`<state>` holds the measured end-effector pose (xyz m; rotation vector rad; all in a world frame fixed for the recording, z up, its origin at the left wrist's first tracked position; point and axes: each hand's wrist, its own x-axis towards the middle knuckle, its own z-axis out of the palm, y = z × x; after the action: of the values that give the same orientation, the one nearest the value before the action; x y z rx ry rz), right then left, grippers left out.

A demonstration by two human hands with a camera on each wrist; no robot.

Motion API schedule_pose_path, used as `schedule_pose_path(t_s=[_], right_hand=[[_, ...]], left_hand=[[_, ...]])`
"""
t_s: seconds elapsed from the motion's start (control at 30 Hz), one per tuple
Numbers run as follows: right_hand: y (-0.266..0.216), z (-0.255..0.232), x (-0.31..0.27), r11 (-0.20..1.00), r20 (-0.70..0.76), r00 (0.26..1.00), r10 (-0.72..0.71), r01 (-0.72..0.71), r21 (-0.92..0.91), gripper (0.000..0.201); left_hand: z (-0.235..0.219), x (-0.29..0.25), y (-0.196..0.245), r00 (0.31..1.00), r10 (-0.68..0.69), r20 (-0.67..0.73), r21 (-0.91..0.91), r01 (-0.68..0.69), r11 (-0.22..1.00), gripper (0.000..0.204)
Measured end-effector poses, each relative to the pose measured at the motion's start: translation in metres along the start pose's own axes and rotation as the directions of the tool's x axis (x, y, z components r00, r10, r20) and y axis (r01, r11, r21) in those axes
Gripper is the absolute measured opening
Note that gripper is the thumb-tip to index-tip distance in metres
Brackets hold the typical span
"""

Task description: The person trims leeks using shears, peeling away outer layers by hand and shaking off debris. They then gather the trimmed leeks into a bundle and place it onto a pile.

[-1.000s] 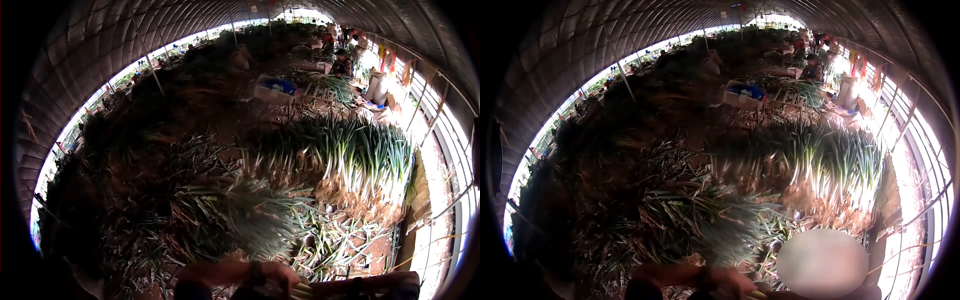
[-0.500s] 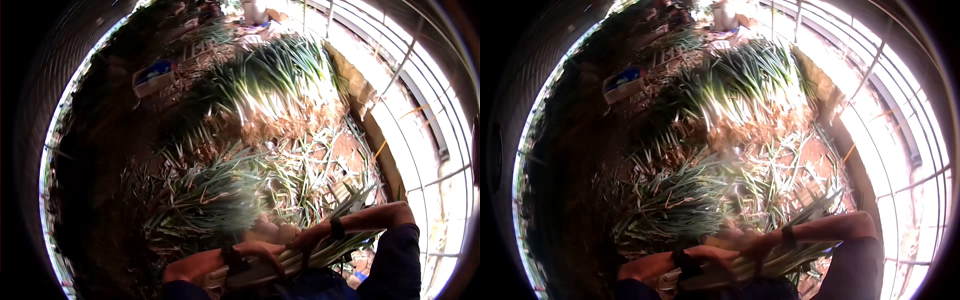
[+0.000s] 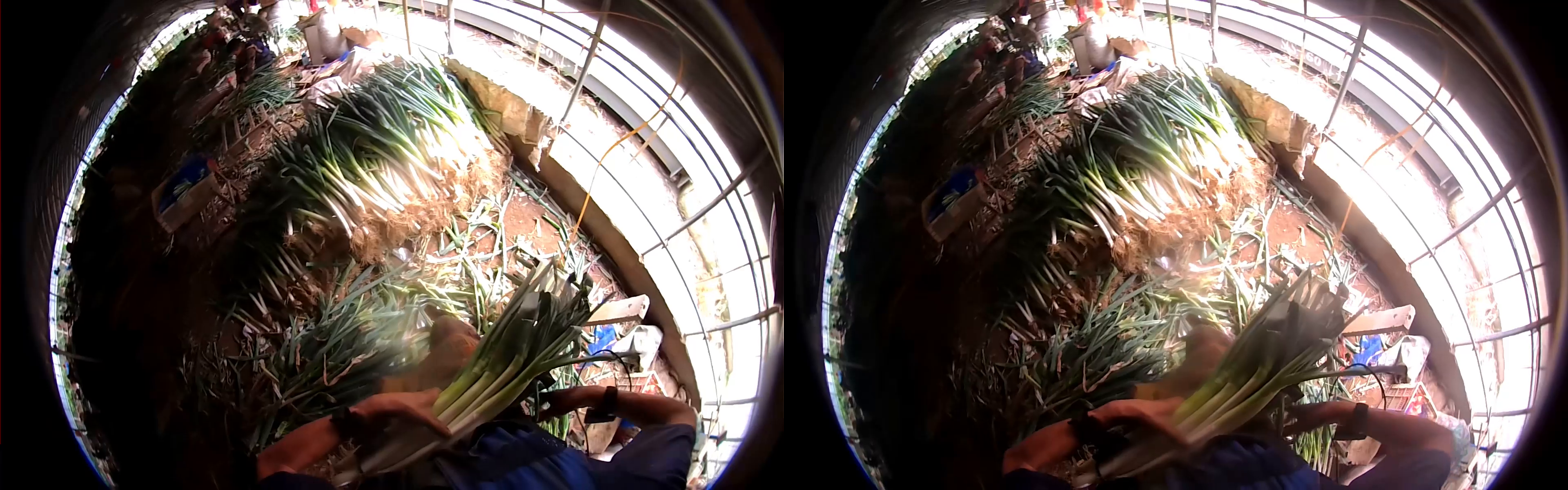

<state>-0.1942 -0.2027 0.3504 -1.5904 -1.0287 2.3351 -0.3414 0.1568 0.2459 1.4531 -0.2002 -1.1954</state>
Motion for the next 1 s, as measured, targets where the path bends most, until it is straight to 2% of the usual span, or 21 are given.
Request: schedule_pose_path(t_s=[0.07, 0.13, 0.2, 0.3, 0.33, 0.37, 0.47, 0.53, 0.6, 0.63, 0.7, 0.77, 0.8, 0.83, 0.87, 0.9, 0.93, 0.97, 1.0], right_hand=[[0.005, -0.005, 0.007, 0.969, -0.132, 0.985, -0.108, 0.134, 0.209, 0.053], [0.016, -0.016, 0.013, 0.85, -0.292, 0.938, -0.187, 0.304, 0.43, 0.054], [0.028, -0.029, 0.028, 0.634, -0.459, 0.861, -0.218, 0.483, 0.605, 0.056], [0.038, -0.076, 0.071, 0.267, -0.646, 0.731, -0.219, 0.682, 0.681, 0.058], [0.04, -0.099, 0.089, 0.164, -0.687, 0.692, -0.223, 0.721, 0.673, 0.059], [0.038, -0.123, 0.111, 0.076, -0.718, 0.658, -0.228, 0.747, 0.661, 0.059], [0.03, -0.201, 0.163, -0.084, -0.76, 0.594, -0.263, 0.771, 0.632, 0.062], [0.023, -0.25, 0.176, -0.099, -0.743, 0.598, -0.301, 0.755, 0.648, 0.063], [0.007, -0.303, 0.17, -0.068, -0.706, 0.612, -0.357, 0.737, 0.673, 0.065], [-0.009, -0.333, 0.158, -0.031, -0.679, 0.624, -0.386, 0.727, 0.685, 0.067], [-0.047, -0.391, 0.14, 0.027, -0.628, 0.632, -0.454, 0.715, 0.699, 0.07], [-0.092, -0.454, 0.128, 0.082, -0.58, 0.62, -0.527, 0.717, 0.692, 0.074], [-0.116, -0.485, 0.122, 0.105, -0.557, 0.61, -0.564, 0.722, 0.684, 0.076], [-0.139, -0.519, 0.117, 0.125, -0.537, 0.592, -0.601, 0.733, 0.669, 0.078], [-0.164, -0.552, 0.113, 0.137, -0.514, 0.571, -0.64, 0.743, 0.655, 0.081], [-0.183, -0.588, 0.117, 0.05, -0.494, 0.504, -0.708, 0.734, 0.678, 0.077], [-0.204, -0.626, 0.121, -0.035, -0.475, 0.433, -0.766, 0.71, 0.703, 0.074], [-0.229, -0.665, 0.121, 0.0, -0.431, 0.37, -0.823, 0.759, 0.651, 0.061], [-0.25, -0.707, 0.122, 0.272, -0.53, 0.496, -0.688, 0.853, 0.446, 0.061]], left_hand=[[-0.02, -0.014, 0.025, 1.0, -0.025, -0.007, 0.117, 0.026, 0.993, 0.105], [-0.041, -0.021, 0.041, 0.999, -0.036, -0.008, 0.175, 0.037, 0.984, 0.108], [-0.057, -0.021, 0.036, 0.998, -0.069, -0.009, 0.186, 0.069, 0.98, 0.107], [-0.085, -0.025, 0.024, 0.99, -0.122, -0.075, 0.167, 0.133, 0.977, 0.106], [-0.096, -0.029, 0.021, 0.994, -0.005, -0.108, -0.024, 0.002, 1.0, 0.108], [-0.108, -0.031, 0.022, 0.981, 0.102, -0.166, -0.206, -0.135, 0.969, 0.109], [-0.149, -0.033, 0.039, 0.954, 0.125, -0.273, -0.268, -0.201, 0.942, 0.094], [-0.174, -0.035, 0.062, 0.903, 0.112, -0.416, -0.24, -0.228, 0.944, 0.084], [-0.195, -0.038, 0.094, 0.782, 0.075, -0.619, -0.161, -0.22, 0.962, 0.074], [-0.201, -0.04, 0.115, 0.69, 0.045, -0.722, -0.122, -0.19, 0.974, 0.069], [-0.218, -0.045, 0.151, 0.45, -0.029, -0.893, -0.079, -0.093, 0.993, 0.06], [-0.245, -0.053, 0.169, 0.243, -0.094, -0.965, -0.092, 0.022, 0.996, 0.051], [-0.265, -0.055, 0.144, 0.232, -0.106, -0.967, -0.104, 0.022, 0.994, 0.051], [-0.295, -0.063, 0.103, 0.328, 0.137, -0.935, 0.236, 0.283, 0.93, 0.058], [-0.308, -0.068, 0.066, 0.479, 0.319, -0.818, 0.546, 0.47, 0.694, 0.065], [-0.335, -0.08, 0.074, 0.394, 0.38, -0.837, 0.406, -0.018, 0.914, 0.079], [-0.377, -0.091, 0.089, 0.285, 0.387, -0.877, 0.196, -0.522, 0.83, 0.1], [-0.415, -0.104, 0.122, 0.324, 0.311, -0.893, 0.168, -0.401, 0.9, 0.101], [-0.454, -0.114, 0.149, 0.356, 0.23, -0.906, 0.134, -0.274, 0.952, 0.102]])
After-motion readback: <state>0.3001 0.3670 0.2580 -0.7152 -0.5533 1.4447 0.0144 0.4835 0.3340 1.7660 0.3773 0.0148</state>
